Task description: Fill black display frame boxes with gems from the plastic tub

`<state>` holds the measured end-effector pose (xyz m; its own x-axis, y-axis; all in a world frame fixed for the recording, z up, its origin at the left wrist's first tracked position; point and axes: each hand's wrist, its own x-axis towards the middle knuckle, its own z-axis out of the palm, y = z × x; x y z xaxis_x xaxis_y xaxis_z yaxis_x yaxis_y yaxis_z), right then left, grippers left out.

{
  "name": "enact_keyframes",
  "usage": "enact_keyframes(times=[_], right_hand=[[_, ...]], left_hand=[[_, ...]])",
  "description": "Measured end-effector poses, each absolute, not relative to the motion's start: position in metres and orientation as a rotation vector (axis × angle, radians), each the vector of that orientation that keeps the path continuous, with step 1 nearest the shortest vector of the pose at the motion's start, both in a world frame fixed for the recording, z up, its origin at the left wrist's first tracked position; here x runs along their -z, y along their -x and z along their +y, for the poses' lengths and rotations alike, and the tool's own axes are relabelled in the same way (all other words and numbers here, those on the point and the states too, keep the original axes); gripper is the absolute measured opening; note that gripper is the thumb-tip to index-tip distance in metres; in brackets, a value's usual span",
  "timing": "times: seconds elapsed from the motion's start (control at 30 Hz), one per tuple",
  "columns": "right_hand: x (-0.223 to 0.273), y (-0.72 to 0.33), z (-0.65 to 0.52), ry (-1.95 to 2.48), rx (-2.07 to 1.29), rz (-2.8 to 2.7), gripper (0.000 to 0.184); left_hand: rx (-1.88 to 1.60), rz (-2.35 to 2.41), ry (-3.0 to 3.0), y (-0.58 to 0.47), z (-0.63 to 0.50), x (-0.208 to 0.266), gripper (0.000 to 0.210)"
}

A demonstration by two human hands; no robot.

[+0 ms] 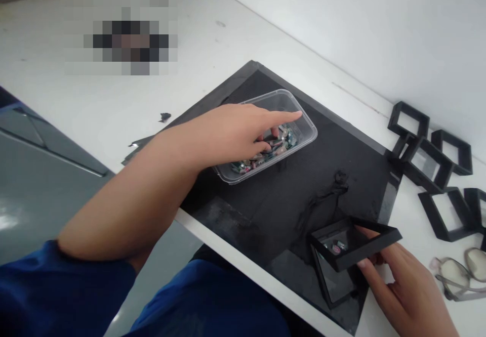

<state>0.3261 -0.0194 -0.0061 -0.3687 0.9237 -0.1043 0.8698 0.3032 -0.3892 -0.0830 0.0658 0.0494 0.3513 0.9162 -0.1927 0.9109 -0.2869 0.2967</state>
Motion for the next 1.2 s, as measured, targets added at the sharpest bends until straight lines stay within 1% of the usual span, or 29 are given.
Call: enact_keyframes(times=[0.1,0.23,0.37,0.77,1.0,1.2], right_hand=[[0.008,-0.332,-0.021,1.643,-0.669,-2.448,0.052],[0.009,-0.331,-0.024,1.660,-0.650,-2.435,0.050],[0.009,-0.329,-0.024,1.664,-0.683,-2.416,0.050],[0.009,-0.329,-0.024,1.682,-0.707,-2.413,0.049],[0.011,-0.330,-0.025,1.676,-0.716,-2.402,0.051],[0.010,-0.329,-0.026,1.667,-0.733,-2.422,0.050]], left_hand=[[-0.041,1.616,-2.243,0.082,0.066,-0.048,0.084],[-0.053,1.598,-2.228,0.081,0.068,-0.046,0.085],[-0.024,1.613,-2.260,0.078,0.069,-0.044,0.081],[-0.032,1.556,-2.262,0.073,0.069,-0.035,0.083],[-0.092,1.513,-2.295,0.074,0.070,-0.036,0.075],[-0.094,1.514,-2.291,0.072,0.072,-0.036,0.080]])
